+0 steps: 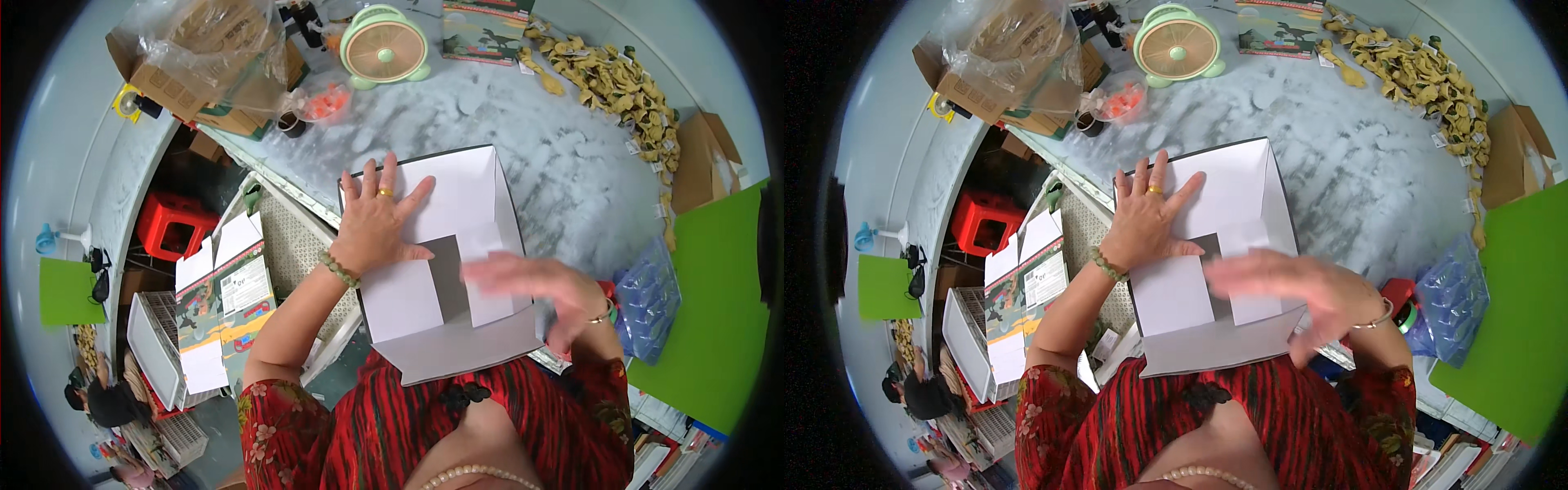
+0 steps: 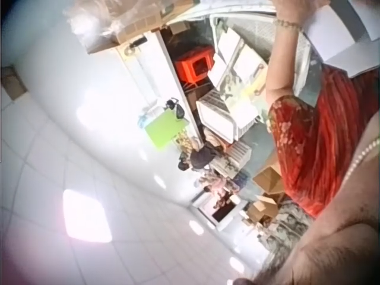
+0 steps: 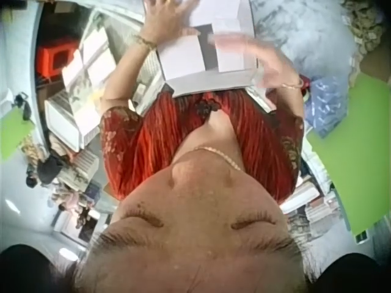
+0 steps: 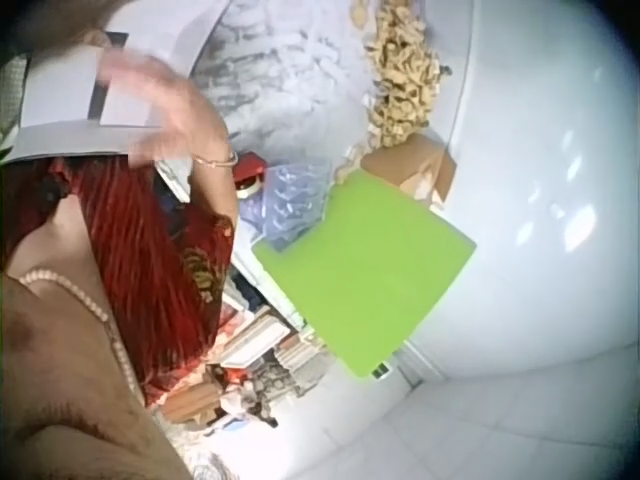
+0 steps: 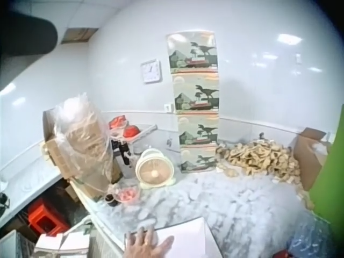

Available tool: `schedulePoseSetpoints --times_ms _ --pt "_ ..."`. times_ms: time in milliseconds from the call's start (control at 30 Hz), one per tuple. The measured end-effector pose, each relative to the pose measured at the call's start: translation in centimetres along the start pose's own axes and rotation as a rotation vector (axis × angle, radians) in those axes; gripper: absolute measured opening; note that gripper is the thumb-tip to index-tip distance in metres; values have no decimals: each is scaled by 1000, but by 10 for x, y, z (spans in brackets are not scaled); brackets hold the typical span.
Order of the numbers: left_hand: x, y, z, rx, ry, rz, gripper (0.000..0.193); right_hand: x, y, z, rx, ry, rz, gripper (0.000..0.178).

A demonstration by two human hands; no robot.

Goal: Placing toy dinosaur heads into plastic trays and cardboard boxes, then sealing the boxes with tape.

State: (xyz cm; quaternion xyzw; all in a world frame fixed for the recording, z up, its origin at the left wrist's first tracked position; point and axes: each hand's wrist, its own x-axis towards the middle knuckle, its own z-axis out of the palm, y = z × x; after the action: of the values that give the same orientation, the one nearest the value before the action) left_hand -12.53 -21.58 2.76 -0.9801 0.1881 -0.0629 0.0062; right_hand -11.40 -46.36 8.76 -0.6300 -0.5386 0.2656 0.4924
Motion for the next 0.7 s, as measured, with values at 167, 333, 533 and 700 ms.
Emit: schedulePoseSetpoints --times_ms 167,333,533,700 --pt "1 2 -1 4 -21 -22 92 -4 8 12 -202 -187 -14 75" --pt "5 0 10 75 33 -33 71 2 34 22 115 109 348 64" --pt "7 -9 -1 -20 39 19 43 16 54 46 -360 637 356 56" --pt "8 -23 13 -142 67 -35 40 23 53 47 -957 242 322 57"
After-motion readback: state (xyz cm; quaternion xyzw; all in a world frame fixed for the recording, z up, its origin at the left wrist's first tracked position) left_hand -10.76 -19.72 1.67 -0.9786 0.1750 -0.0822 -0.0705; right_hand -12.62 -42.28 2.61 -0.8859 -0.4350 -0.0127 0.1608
